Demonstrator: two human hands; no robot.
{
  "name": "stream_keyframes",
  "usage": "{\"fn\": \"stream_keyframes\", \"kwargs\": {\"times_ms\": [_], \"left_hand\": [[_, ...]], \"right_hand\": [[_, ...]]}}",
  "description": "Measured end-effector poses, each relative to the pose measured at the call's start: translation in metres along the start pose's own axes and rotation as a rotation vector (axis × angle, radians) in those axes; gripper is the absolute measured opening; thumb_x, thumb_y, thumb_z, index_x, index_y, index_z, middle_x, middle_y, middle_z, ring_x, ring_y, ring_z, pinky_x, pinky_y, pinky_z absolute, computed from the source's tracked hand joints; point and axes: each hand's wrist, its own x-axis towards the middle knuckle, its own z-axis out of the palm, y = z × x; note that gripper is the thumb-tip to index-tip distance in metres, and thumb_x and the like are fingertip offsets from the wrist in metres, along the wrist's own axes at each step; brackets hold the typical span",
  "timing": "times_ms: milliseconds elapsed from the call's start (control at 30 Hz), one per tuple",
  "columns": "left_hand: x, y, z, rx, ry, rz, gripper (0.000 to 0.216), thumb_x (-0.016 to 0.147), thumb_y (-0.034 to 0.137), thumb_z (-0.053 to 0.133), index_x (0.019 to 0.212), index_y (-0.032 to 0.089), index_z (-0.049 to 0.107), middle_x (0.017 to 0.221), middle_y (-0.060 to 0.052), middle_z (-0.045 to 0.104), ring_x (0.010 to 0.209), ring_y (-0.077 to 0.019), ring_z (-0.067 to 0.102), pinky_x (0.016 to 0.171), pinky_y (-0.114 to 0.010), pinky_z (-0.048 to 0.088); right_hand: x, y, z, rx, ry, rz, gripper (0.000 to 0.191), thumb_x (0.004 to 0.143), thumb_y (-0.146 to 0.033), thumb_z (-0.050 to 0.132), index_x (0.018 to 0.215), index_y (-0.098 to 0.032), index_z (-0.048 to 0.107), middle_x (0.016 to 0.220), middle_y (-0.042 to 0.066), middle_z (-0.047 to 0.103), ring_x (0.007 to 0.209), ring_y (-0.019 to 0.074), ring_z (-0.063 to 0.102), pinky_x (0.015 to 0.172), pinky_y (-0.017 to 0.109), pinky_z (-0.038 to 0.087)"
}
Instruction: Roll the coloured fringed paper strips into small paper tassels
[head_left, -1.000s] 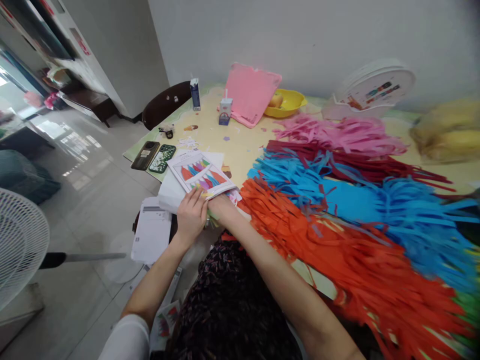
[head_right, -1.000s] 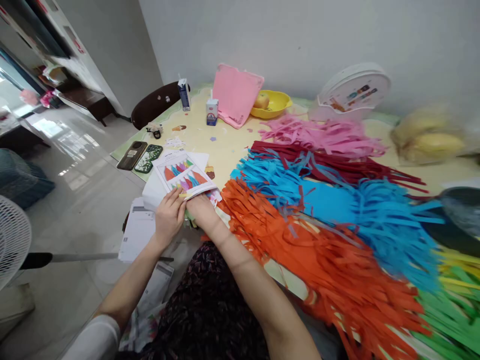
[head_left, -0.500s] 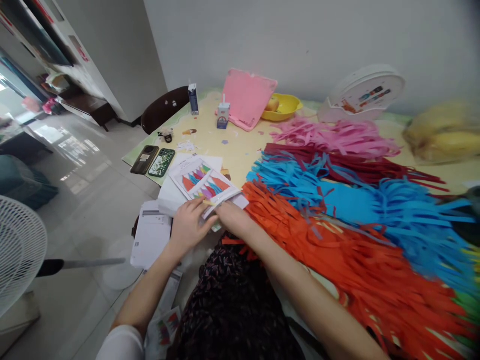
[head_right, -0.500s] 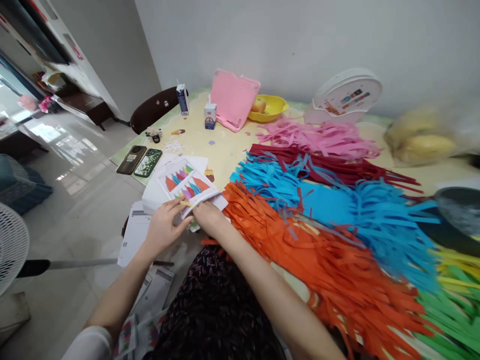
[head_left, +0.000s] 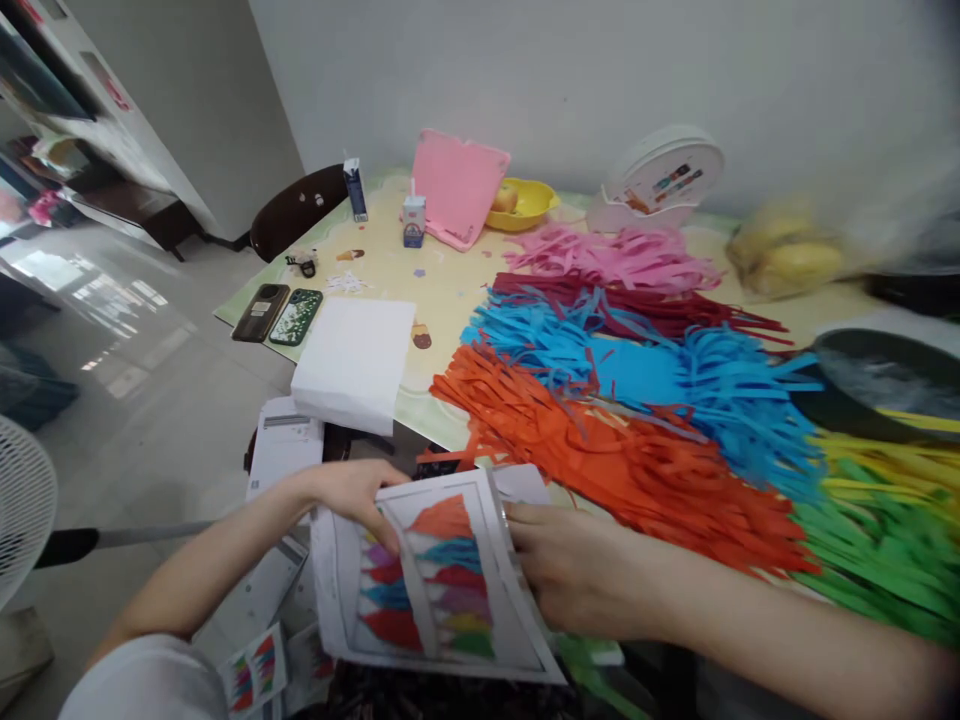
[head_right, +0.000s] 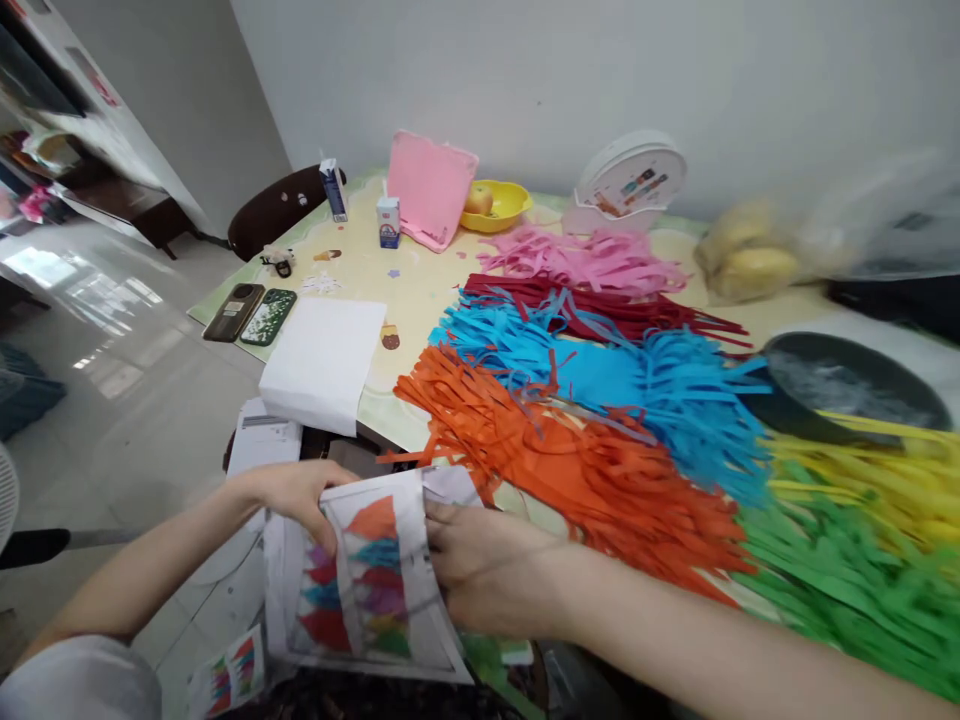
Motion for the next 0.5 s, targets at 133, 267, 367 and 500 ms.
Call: {"fn": "stream_keyframes", "kwargs": {"times_ms": [133, 267, 367, 500], "left_hand": [[-0.004, -0.023, 0.032, -0.305, 0.321, -0.047, 0.051, 0.058, 0.039, 0.086, 0.101, 0.014, 0.073, 0.096, -0.002, 0.075, 0.084, -0.0222, 0.067, 0.074, -0.026, 0.053], [0.003, -0.031, 0.055, -0.518, 0.754, -0.035, 0.061, 0.055, 0.039, 0.088, 0.106, 0.011, 0.07, 0.105, -0.01, 0.075, 0.094, -0.0261, 0.068, 0.085, -0.034, 0.054], [0.021, -0.032, 0.075, -0.627, 0.909, -0.015, 0.065, 0.052, 0.043, 0.09, 0.104, 0.01, 0.069, 0.103, -0.012, 0.076, 0.094, -0.0272, 0.069, 0.087, -0.036, 0.054], [0.043, -0.03, 0.095, -0.664, 0.958, -0.01, 0.067, 0.047, 0.043, 0.092, 0.101, 0.01, 0.07, 0.1, -0.012, 0.076, 0.094, -0.0276, 0.07, 0.087, -0.036, 0.055]], "right_hand": [[-0.022, 0.001, -0.037, 0.115, 0.496, 0.156, 0.033, 0.092, -0.011, 0.051, 0.116, -0.024, 0.07, 0.127, 0.007, 0.068, 0.126, 0.022, 0.057, 0.104, 0.038, 0.05], [-0.033, 0.003, -0.021, 0.238, 1.151, 0.67, 0.025, 0.092, -0.017, 0.056, 0.109, -0.028, 0.07, 0.11, 0.006, 0.072, 0.106, 0.0232, 0.067, 0.091, 0.041, 0.055], [-0.017, 0.004, 0.023, 0.59, 1.05, 0.83, 0.04, 0.081, -0.037, 0.073, 0.118, -0.023, 0.064, 0.114, 0.01, 0.072, 0.1, 0.024, 0.069, 0.083, 0.039, 0.058], [0.011, 0.003, 0.065, 0.902, 0.895, 0.962, 0.053, 0.064, -0.048, 0.084, 0.104, -0.017, 0.068, 0.102, 0.012, 0.076, 0.092, 0.0287, 0.072, 0.082, 0.042, 0.059]]}}
